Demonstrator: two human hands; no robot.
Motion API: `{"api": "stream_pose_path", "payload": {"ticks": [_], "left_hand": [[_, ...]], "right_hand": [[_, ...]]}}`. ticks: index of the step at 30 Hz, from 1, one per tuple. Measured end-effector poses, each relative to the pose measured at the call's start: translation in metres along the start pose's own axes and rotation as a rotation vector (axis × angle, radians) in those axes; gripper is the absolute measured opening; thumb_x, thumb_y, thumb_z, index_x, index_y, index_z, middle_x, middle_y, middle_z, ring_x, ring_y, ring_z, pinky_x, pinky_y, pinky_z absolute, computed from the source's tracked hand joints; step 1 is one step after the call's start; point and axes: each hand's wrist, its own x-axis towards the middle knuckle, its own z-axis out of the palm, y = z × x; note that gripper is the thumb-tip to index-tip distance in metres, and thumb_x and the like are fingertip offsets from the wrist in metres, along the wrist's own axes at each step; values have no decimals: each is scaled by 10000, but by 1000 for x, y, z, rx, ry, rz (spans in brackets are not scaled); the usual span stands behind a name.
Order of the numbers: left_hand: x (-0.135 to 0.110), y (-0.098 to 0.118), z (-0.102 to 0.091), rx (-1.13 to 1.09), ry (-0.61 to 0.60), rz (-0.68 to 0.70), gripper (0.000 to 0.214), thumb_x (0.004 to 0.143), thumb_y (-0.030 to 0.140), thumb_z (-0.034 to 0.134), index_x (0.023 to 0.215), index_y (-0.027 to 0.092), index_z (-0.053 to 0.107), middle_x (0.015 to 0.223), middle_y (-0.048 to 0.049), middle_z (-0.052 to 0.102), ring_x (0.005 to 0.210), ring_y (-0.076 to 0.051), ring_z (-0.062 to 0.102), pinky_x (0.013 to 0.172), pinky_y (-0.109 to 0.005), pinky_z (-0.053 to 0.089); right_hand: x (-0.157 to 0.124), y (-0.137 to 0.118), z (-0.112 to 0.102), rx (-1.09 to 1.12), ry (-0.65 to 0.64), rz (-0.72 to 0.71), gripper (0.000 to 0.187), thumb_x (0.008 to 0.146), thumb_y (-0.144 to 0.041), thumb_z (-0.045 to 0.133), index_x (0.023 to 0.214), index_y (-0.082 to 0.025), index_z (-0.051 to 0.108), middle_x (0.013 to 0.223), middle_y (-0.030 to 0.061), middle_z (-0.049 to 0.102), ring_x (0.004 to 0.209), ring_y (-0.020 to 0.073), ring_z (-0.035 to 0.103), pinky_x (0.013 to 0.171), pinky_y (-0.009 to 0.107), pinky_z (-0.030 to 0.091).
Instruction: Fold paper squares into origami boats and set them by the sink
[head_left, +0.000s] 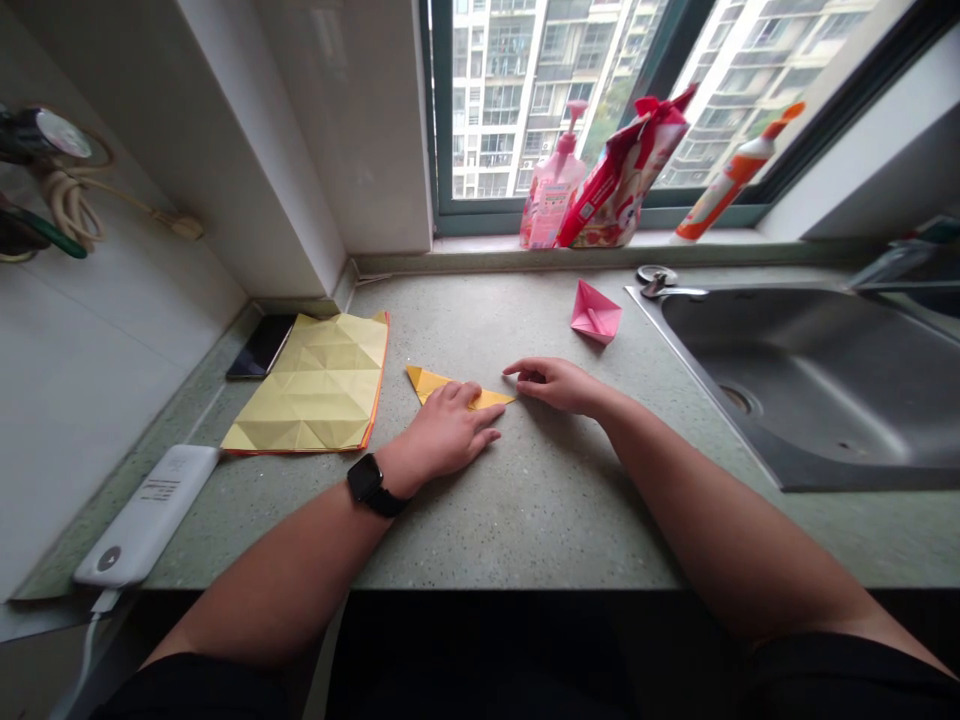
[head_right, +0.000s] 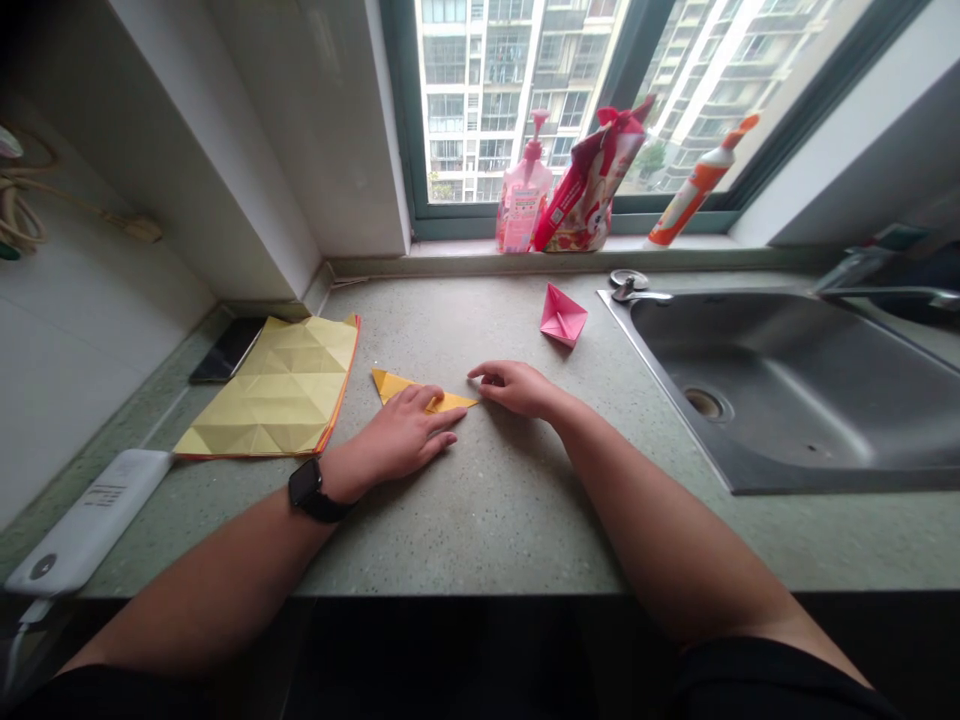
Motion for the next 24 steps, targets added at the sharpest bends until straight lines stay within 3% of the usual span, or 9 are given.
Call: {"api": "stream_pose_path", "payload": {"ticks": [8, 13, 19, 24], "left_hand": [[9, 29, 9, 101, -46, -177, 610, 1083, 665, 507, 1602, 350, 563, 1535, -161, 520, 1365, -398, 469, 1200, -605, 363], [12, 31, 6, 98, -41, -196, 634, 1073, 682, 515, 1610, 349, 565, 1508, -167, 537, 1352, -406, 475, 1195, -609, 360], [9, 19, -10, 21, -31, -131, 415, 1120, 539, 525, 1365, 307, 766, 1272, -115, 654, 1179, -313, 602, 1086, -473, 494], [3, 12, -16, -20, -19, -102, 358, 1130, 435, 541, 1154, 238, 839, 1191, -102, 715, 1049, -273, 670, 974, -423, 546]], "right_hand": [[4, 1, 5, -77, 96, 14, 308, 959, -278, 661, 1203, -240, 844, 982, 41, 811, 859, 206, 681, 790, 308, 508], [2, -2, 9, -95, 109, -6, 278, 941, -257, 674, 1154, -243, 854, 944, 36, 805, 814, 196, 669, 755, 301, 493], [-1, -6, 10, -139, 107, -44, 263, 949, -271, 698, 1166, -238, 844, 966, 47, 787, 827, 193, 662, 757, 298, 490], [-4, -6, 12, -184, 117, -117, 226, 969, -287, 709, 1152, -249, 835, 971, 54, 769, 832, 192, 659, 796, 314, 497]]}}
